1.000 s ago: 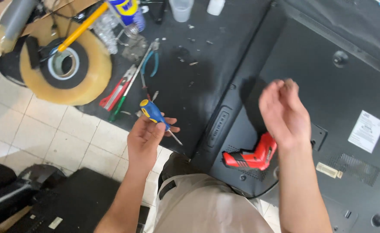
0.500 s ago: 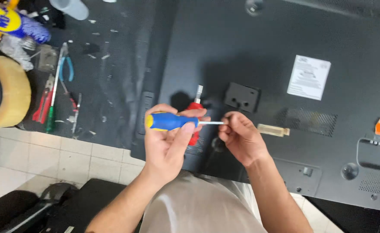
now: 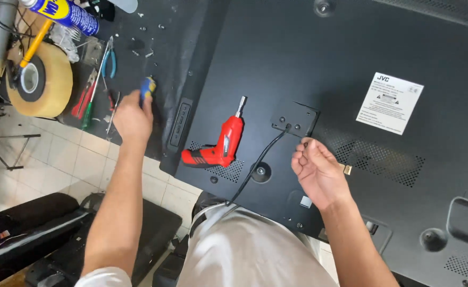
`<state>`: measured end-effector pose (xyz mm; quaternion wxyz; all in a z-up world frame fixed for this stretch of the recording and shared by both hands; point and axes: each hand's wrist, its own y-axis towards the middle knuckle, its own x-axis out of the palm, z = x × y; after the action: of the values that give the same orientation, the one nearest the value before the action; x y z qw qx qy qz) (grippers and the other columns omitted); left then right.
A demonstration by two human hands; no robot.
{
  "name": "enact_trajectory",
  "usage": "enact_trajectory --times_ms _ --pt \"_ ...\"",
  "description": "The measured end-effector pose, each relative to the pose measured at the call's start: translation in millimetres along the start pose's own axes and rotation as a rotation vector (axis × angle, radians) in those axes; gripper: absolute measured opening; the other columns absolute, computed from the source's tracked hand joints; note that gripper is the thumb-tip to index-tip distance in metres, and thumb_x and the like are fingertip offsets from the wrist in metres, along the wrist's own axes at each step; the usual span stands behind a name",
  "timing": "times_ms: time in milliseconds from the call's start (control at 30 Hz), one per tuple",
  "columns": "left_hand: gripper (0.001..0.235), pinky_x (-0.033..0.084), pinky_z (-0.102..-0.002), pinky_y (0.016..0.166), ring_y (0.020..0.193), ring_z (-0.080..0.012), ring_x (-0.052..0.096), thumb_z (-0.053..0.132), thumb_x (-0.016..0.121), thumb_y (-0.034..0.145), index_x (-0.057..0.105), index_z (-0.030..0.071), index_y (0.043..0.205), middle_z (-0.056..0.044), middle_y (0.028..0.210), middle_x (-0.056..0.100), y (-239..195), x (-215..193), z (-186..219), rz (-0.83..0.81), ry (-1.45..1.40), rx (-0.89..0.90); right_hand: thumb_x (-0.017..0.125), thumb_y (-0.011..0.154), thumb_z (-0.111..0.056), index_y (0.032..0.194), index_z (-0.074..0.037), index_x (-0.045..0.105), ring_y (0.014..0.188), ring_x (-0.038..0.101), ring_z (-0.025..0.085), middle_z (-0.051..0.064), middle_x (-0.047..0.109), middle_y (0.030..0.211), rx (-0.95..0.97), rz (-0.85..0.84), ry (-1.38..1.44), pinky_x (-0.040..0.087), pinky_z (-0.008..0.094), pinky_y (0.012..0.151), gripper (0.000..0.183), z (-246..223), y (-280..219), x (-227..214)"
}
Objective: The person uses a red electric screwdriver to attach a metal TV stand to the back of a flat-screen television. They systematically drive screws into the mounting holes on the stand and the TV chassis, securing the bracket in place.
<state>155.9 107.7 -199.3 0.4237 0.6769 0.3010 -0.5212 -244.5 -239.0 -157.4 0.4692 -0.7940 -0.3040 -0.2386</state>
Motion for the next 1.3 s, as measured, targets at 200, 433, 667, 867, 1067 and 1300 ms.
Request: enact_trajectory --times_ms 200,433,667,867,1067,1300 --pt "0.054 0.054 -0.058 0.092 0.118 -0.0447 0.068 0.051 0.082 0.107 0.080 0.003 0.132 -0.022 0.125 0.071 -16.1 -56.6 47.5 0.172 -0.232 0.048 0.066 0.113 -0.042 0.114 -0.012 0.076 0.089 0.082 0.018 0.005 0.081 0.097 0.026 0.012 0.008 0.070 0.035 0.086 0.032 -6.8 -5.7 12.2" --pt "0.076 0.052 -0.049 0.102 0.118 -0.0376 0.072 0.054 0.096 0.077 0.076 0.008 0.136 -0.017 0.122 0.076 -98.3 -148.9 172.9 -0.154 -0.596 0.236 0.064 0.116 -0.032 0.120 -0.012 0.078 0.090 0.082 0.018 0.006 0.083 0.102 -0.006 -0.052 0.021 0.069 0.034 0.088 0.025 6.9 10.5 -5.0" --pt "0.071 0.051 -0.045 0.102 0.117 -0.0333 0.071 0.054 0.092 0.082 0.075 0.009 0.135 -0.014 0.123 0.076 -113.3 -141.4 185.4 -0.176 -0.674 0.111 0.059 0.119 -0.037 0.126 -0.013 0.075 0.097 0.080 0.012 0.002 0.081 0.106 -0.037 -0.025 -0.053 0.067 0.029 0.092 0.029 3.0 10.6 -2.2" --pt "0.069 0.052 -0.046 0.100 0.113 -0.0344 0.072 0.046 0.092 0.084 0.073 0.005 0.137 -0.017 0.119 0.075 -112.5 -142.6 193.1 -0.199 -0.713 0.072 0.061 0.119 -0.031 0.129 -0.011 0.075 0.098 0.080 0.012 0.004 0.079 0.108 -0.097 0.026 -0.065 0.068 0.028 0.094 0.026 7.5 7.2 -11.9" --pt "0.069 0.055 -0.045 0.089 0.106 -0.0327 0.071 0.043 0.089 0.085 0.068 0.007 0.140 -0.014 0.116 0.075 -118.6 -137.0 194.4 -0.225 -0.672 0.090 0.069 0.115 -0.034 0.130 -0.013 0.072 0.096 0.072 0.009 0.000 0.073 0.109 -0.068 0.091 -0.064 0.065 0.025 0.093 0.026 7.3 -7.8 -18.7" --pt "0.057 0.057 -0.040 0.077 0.086 -0.0306 0.071 0.028 0.080 0.080 0.070 0.007 0.132 -0.011 0.100 0.073 -116.6 -214.0 184.6 -0.131 -1.010 0.150 0.071 0.113 -0.037 0.122 -0.014 0.071 0.089 0.065 0.010 -0.002 0.068 0.102 -0.028 0.149 -0.044 0.058 0.023 0.086 0.025 11.8 -22.8 -4.5"
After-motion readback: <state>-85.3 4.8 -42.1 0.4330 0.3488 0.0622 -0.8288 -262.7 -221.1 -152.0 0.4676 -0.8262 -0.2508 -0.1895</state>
